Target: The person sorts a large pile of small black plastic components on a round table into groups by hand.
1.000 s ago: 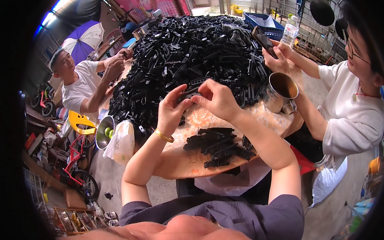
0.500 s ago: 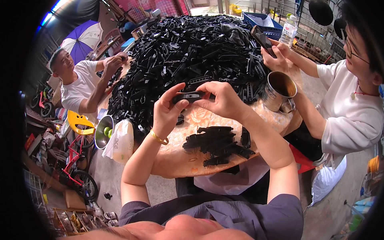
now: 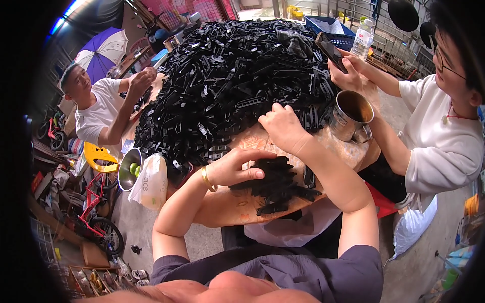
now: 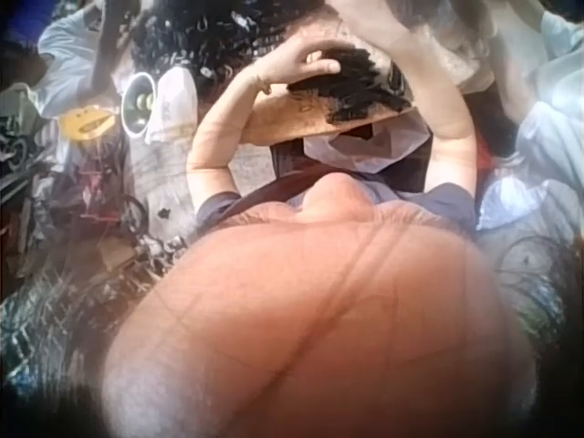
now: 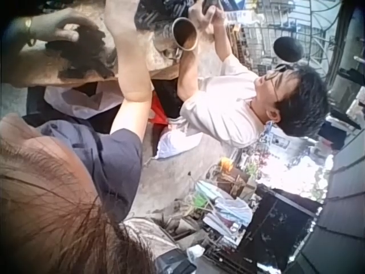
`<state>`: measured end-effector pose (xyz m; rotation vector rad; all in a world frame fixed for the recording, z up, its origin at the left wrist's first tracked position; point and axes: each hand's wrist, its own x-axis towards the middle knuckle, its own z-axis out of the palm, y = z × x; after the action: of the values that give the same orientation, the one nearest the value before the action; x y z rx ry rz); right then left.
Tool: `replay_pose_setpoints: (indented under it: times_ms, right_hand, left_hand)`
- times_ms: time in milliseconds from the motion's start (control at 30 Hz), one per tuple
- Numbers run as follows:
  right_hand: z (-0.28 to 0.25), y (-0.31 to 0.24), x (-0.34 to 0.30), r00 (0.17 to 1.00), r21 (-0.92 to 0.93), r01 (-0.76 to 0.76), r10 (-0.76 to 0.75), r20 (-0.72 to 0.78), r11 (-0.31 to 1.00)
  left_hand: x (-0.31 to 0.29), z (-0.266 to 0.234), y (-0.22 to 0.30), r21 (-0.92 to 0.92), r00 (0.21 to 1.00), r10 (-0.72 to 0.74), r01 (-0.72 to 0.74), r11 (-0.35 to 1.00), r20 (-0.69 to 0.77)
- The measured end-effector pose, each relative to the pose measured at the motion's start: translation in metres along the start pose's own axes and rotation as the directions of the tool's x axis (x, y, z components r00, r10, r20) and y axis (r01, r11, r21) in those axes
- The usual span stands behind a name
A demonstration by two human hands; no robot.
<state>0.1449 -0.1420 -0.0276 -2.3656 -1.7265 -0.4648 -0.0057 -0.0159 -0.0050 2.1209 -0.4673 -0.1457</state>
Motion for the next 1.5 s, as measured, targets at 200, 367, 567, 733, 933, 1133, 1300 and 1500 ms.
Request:
replay_pose_setpoints:
  times_ms: [200, 367, 567, 733, 933, 1133, 1300, 1500]
  right_hand:
    - [-0.006, 0.011, 0.025, 0.864, 0.375, 0.139, 0.073, -0.499, 0.917]
    - [0.009, 0.016, 0.038, 0.883, 0.353, 0.128, 0.055, -0.465, 0.927]
    - [0.004, 0.013, 0.034, 0.867, 0.251, 0.18, -0.033, -0.498, 0.951]
    - [0.0, 0.006, 0.034, 0.927, 0.378, 0.094, 0.058, -0.371, 0.921]
    - [-0.004, -0.014, 0.025, 0.938, 0.938, 0.043, 0.309, -0.156, 0.344]
    - [-0.004, -0.024, 0.02, 0.973, 0.997, 0.018, 0.23, -0.036, 0.077]
    - [-0.011, -0.021, 0.02, 0.932, 0.849, 0.16, 0.206, -0.297, 0.504]
    - [-0.028, -0.023, 0.014, 0.969, 0.973, -0.075, 0.248, 0.019, 0.219]
  left_hand:
    - [0.002, 0.004, -0.002, 0.029, 0.999, 0.046, -0.046, 0.999, 0.007]
    - [0.005, 0.01, -0.013, 0.192, 0.981, 0.146, -0.12, 0.974, -0.131]
    - [0.008, -0.005, -0.017, 0.598, 0.722, 0.356, 0.099, 0.796, -0.593]
    - [0.009, -0.015, -0.026, 0.587, 0.631, 0.344, 0.223, 0.779, -0.695]
    - [0.013, -0.004, -0.023, 0.196, 0.503, 0.137, 0.065, 0.979, -0.854]
    - [0.012, -0.008, -0.02, -0.631, 0.717, -0.273, -0.29, 0.72, -0.642]
    - [0.004, -0.015, -0.021, -0.628, 0.695, -0.413, -0.071, 0.775, -0.588]
    - [0.001, -0.016, -0.019, -0.56, 0.663, -0.394, -0.046, 0.827, -0.637]
